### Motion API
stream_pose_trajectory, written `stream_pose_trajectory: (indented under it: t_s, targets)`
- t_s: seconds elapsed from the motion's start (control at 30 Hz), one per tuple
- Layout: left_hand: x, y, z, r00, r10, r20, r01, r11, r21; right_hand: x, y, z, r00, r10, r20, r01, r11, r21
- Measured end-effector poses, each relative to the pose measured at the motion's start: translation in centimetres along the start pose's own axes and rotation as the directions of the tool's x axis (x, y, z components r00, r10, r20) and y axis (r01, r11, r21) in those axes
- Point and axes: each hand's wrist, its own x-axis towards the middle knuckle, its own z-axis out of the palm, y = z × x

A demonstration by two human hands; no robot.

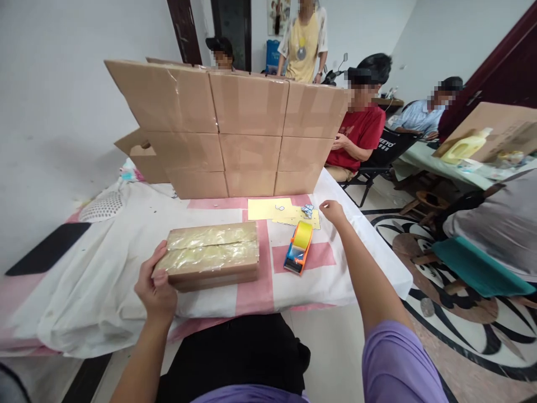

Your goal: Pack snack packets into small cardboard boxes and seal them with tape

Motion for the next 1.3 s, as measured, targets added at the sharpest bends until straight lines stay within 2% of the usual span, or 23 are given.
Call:
stream_pose_trajectory:
  t_s: [0.13,0.3,0.43,0.7,0.9,0.97,1.03,1.1,1.17,1.23,1.3]
  targets:
    - [0.0,-0.2,0.8,0.997,0.029,-0.072,-0.029,1.000,-0.001,1.9,2.0,3.3,1.000,0.012,0.009,-0.012,0.999,0.037]
    - [0.0,-0.2,1.8,0.985,0.059,-0.161,-0.057,0.998,0.019,4.3,1.7,6.3,1.000,0.024,0.011,-0.024,0.999,0.043]
    - [0.0,-0.5,2.4,0.976,0.048,-0.212,-0.028,0.995,0.098,4.5,1.5,7.6,1.000,-0.007,-0.014,0.008,0.997,0.077]
    - [0.4,-0.6,3.5,0.950,0.082,-0.300,-0.049,0.992,0.116,3.3,2.3,7.6,0.992,-0.025,-0.121,0.060,0.953,0.295]
    - [0.5,0.1,3.9,0.953,0.073,-0.293,-0.017,0.982,0.187,2.0,1.7,5.7,0.990,-0.047,-0.135,0.105,0.878,0.467]
    - [0.6,0.3,4.0,0.949,0.081,-0.303,-0.033,0.986,0.160,0.6,0.9,4.2,0.989,-0.075,-0.128,0.131,0.845,0.518]
    - [0.6,0.4,4.1,0.945,0.097,-0.314,-0.053,0.988,0.147,-2.2,-0.5,2.6,0.981,-0.141,-0.132,0.192,0.757,0.625]
    - [0.7,0.3,4.1,0.945,0.112,-0.306,-0.054,0.980,0.192,-6.4,-2.3,1.2,0.957,-0.237,-0.166,0.274,0.559,0.783]
    - [0.8,0.2,4.1,0.948,0.137,-0.287,-0.074,0.973,0.219,-11.3,-4.3,0.8,0.945,-0.287,-0.159,0.273,0.420,0.866]
    - [0.9,-0.1,4.1,0.948,0.159,-0.274,-0.107,0.975,0.196,-15.9,-6.3,1.5,0.928,-0.360,-0.092,0.233,0.372,0.899]
    - [1.1,-0.5,4.2,0.954,0.151,-0.258,-0.103,0.977,0.189,-19.3,-7.7,3.2,0.909,-0.415,-0.035,0.216,0.396,0.893]
